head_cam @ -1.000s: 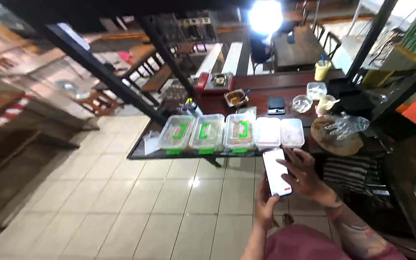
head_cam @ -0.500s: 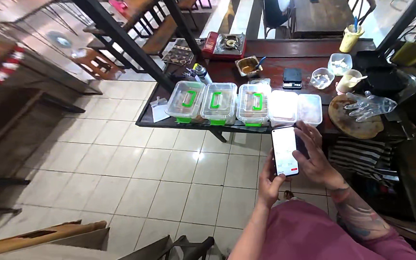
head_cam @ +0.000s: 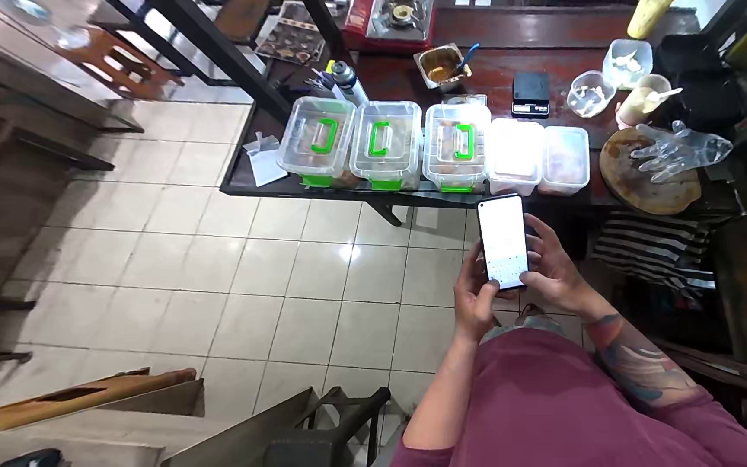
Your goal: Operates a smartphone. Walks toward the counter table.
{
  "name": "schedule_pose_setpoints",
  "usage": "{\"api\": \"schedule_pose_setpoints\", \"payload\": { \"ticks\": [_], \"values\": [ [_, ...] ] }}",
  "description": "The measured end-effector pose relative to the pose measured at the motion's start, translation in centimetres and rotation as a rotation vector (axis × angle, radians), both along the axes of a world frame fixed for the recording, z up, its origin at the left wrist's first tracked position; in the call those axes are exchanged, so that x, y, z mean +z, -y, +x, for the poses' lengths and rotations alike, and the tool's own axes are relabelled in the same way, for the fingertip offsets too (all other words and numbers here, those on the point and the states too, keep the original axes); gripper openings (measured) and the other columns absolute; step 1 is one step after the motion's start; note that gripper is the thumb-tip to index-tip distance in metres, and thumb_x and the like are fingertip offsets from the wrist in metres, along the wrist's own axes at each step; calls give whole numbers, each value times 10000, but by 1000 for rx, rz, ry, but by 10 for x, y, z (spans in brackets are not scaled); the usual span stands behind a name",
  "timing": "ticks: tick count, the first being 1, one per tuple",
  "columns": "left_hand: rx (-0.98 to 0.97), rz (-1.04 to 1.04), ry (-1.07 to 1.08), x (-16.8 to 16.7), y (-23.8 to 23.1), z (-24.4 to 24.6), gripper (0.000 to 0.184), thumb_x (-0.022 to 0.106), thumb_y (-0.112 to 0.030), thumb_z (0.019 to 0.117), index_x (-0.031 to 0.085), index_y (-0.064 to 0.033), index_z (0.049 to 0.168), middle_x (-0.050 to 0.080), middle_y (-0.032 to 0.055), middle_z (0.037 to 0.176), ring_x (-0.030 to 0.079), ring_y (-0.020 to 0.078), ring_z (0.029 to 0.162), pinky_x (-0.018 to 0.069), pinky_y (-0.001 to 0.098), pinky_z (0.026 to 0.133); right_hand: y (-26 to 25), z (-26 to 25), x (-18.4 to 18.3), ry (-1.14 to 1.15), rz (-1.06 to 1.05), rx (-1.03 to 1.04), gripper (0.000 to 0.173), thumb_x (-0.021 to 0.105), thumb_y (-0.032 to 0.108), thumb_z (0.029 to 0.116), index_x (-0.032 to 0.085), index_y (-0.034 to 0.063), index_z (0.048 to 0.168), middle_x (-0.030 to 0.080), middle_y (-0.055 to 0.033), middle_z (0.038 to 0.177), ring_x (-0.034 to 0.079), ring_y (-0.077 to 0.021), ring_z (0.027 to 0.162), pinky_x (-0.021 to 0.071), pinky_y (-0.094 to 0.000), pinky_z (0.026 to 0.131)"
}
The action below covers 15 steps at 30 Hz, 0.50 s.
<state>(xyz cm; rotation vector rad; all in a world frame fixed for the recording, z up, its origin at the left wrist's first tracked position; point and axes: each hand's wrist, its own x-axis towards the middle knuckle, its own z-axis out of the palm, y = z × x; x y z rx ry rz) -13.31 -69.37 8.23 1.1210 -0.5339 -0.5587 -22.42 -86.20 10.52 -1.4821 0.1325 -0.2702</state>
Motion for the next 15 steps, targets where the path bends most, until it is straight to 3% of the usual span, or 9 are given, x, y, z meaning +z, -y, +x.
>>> {"api": "schedule_pose_setpoints", "payload": {
  "ticks": [9,15],
  "values": [
    [-7,27,-15,0,-1,-1,668,486,-10,937,340,-119,1579,675,182,1242,739,316,919,653,480,656,-8,1,2,-65,-33,-80,924,660,3,882,180,287,1618,587,-98,1410,728,-292,991,661,-435,729],
    [37,63,-33,1,0,-4,596,487,7,991,373,-115,1563,694,180,1189,745,313,881,658,464,639,-8,-3,-1,-53,-29,-50,888,628,53,889,173,270,1619,569,-101,1432,716,-293,1037,657,-443,749]
  ]
}}
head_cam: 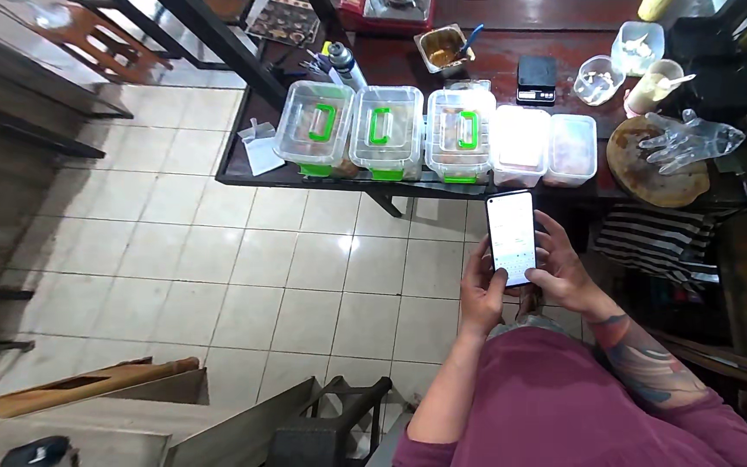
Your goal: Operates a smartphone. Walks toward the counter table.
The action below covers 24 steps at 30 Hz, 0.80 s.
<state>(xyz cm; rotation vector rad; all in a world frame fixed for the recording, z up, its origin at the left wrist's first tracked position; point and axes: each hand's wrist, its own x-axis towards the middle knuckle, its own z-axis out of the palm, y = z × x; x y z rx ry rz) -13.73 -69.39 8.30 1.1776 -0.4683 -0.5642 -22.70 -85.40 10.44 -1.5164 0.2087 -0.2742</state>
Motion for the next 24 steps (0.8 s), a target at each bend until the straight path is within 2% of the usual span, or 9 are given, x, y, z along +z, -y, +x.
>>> {"api": "schedule_pose_setpoints", "payload": {
  "ticks": [7,10,12,15,17,19,21,24],
  "values": [
    [51,38,-18,1,-1,-3,612,547,30,976,389,-99,1552,706,178,1157,748,306,829,655,440,597,-4,-1,-4,-5,14,13,883,620,75,904,156,274,1629,561,-103,1445,703,-296,1085,655,-446,783],
    [45,20,8,0,-2,-3,613,522,1,962,374,-72,1552,697,179,1178,745,300,854,652,442,595,-2,-1,-3,-16,-20,11,853,632,125,938,159,262,1634,571,-97,1440,689,-273,1128,635,-444,869],
    [20,-18,19,-1,-4,-2,635,506,-38,952,345,-66,1565,687,182,1209,742,303,887,651,449,606,1,0,-2,-8,-92,-7,794,619,180,974,186,253,1635,574,-84,1446,678,-254,1158,621,-438,917],
    [-18,-81,6,-3,-5,0,675,513,-81,941,301,-59,1581,663,193,1261,735,310,938,651,456,633,7,2,1,5,-354,-72,707,577,290,1020,229,212,1630,463,-43,1563,572,-193,1322,559,-427,1037],
    [-31,-102,-2,-3,-5,0,693,518,-95,934,285,-58,1585,652,194,1284,732,312,960,652,460,644,11,2,6,15,-541,-132,628,559,322,1027,328,211,1600,384,-23,1621,441,-192,1444,473,-453,1134],
    [-38,-113,-8,-3,-4,-1,705,521,-95,928,277,-61,1588,640,189,1308,729,309,978,652,463,653,15,3,9,105,-737,-186,499,555,313,1029,498,163,1502,376,-51,1631,314,-263,1518,339,-518,1215],
    [-48,-114,-10,-2,-4,-2,713,531,-106,927,274,-68,1591,636,183,1316,728,307,986,652,463,662,18,3,10,188,-901,-221,377,552,296,1029,648,175,1373,420,-60,1607,279,-316,1528,259,-564,1236],
    [-65,-122,-11,-2,-3,-1,727,543,-125,933,260,-81,1601,630,192,1324,725,317,998,651,470,674,19,2,13,217,-1017,-230,323,556,288,1034,711,237,1313,423,-38,1610,250,-320,1540,228,-566,1239]
  ]
}}
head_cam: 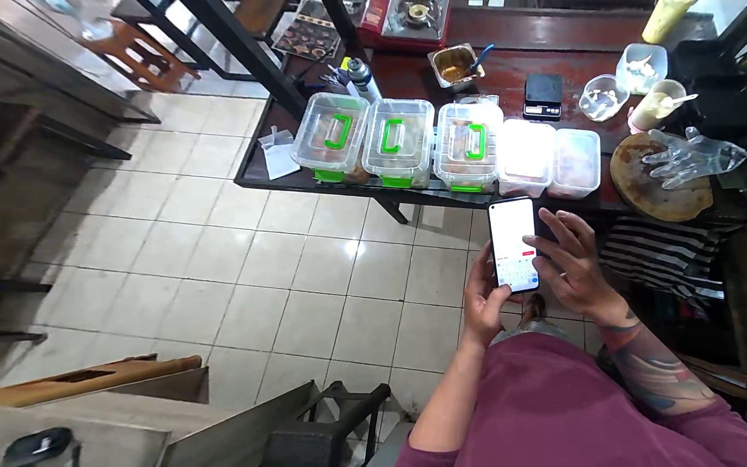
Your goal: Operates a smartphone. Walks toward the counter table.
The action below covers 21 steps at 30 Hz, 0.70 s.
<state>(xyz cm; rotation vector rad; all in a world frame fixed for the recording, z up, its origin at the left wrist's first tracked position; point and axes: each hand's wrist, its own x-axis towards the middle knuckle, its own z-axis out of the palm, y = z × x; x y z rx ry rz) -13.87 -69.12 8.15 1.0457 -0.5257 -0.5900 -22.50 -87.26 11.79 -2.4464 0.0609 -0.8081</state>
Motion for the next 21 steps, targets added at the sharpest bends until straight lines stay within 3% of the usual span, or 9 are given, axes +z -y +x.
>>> {"api": "schedule_pose_setpoints", "payload": {
  "ticks": [12,21],
  "values": [
    [0,-12,8,2,5,0,733,572,-146,925,282,-92,1595,618,198,1334,724,316,994,650,476,686,1,3,3,11,-69,31,281,571,291,1028,754,270,1241,449,-34,1593,239,-344,1535,192,-584,1231],
    [-4,7,26,1,8,-1,742,588,-187,930,281,-108,1600,625,188,1333,727,314,997,653,479,687,6,2,4,-10,-67,15,280,560,307,1028,764,239,1206,438,-47,1601,233,-349,1538,163,-604,1232]
  ]
}}
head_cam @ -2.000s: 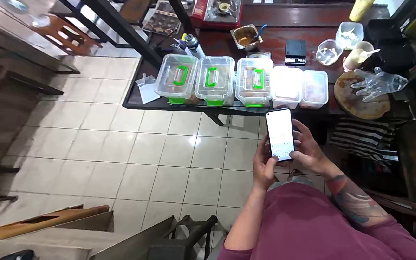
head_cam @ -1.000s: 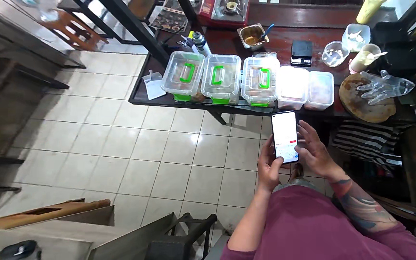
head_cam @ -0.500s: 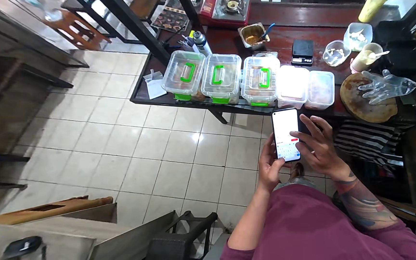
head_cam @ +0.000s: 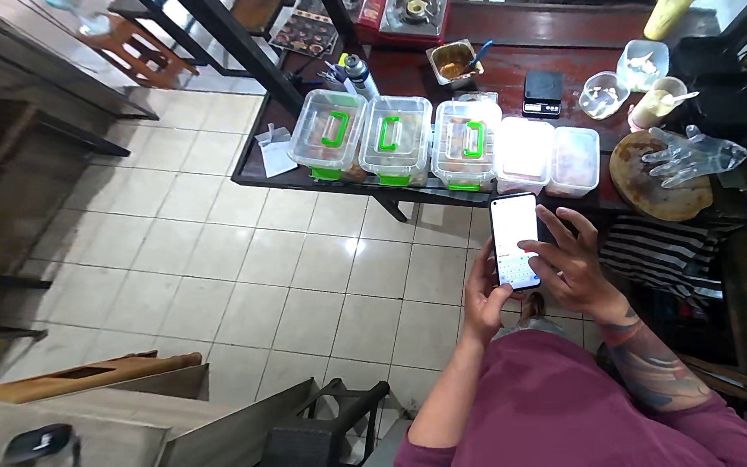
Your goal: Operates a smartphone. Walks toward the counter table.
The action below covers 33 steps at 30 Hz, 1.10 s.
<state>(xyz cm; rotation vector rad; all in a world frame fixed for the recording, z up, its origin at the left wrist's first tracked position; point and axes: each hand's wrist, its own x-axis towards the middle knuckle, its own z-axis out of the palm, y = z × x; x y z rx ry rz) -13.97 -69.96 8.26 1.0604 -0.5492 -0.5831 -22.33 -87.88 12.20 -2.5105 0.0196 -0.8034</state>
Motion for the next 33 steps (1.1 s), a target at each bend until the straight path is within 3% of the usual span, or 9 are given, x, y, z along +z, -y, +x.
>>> {"api": "schedule_pose_setpoints", "payload": {
  "ticks": [8,12,19,26,33],
  "values": [
    [-20,5,-12,0,3,-1,753,591,-180,921,277,-95,1600,617,194,1340,726,322,992,652,486,688,5,0,2,-18,23,-89,312,560,343,1023,732,226,1256,369,-53,1641,196,-354,1549,133,-628,1223],
    [-15,4,-10,0,3,-1,763,604,-193,921,276,-113,1605,616,188,1342,724,320,1000,653,486,693,3,-2,-1,32,-16,-40,290,558,296,1025,755,223,1225,416,-75,1613,224,-355,1538,146,-616,1222],
    [-10,9,-6,1,3,-2,761,588,-160,913,275,-113,1605,623,183,1331,724,313,997,651,487,700,-3,0,1,27,-73,0,279,562,307,1031,756,303,1232,420,-33,1615,218,-348,1538,148,-605,1213],
    [-8,16,-9,1,3,-4,773,589,-157,900,268,-99,1600,626,175,1333,727,309,990,651,490,701,-4,3,2,-14,-82,0,287,551,326,1037,747,310,1247,423,-39,1612,231,-359,1532,133,-625,1210],
    [15,-10,-20,1,-3,-5,760,589,-141,910,273,-111,1601,606,181,1363,722,315,1013,651,488,715,-3,3,0,49,-70,-1,275,555,270,1029,771,256,1198,463,-40,1584,251,-341,1527,143,-600,1221]
  ]
}}
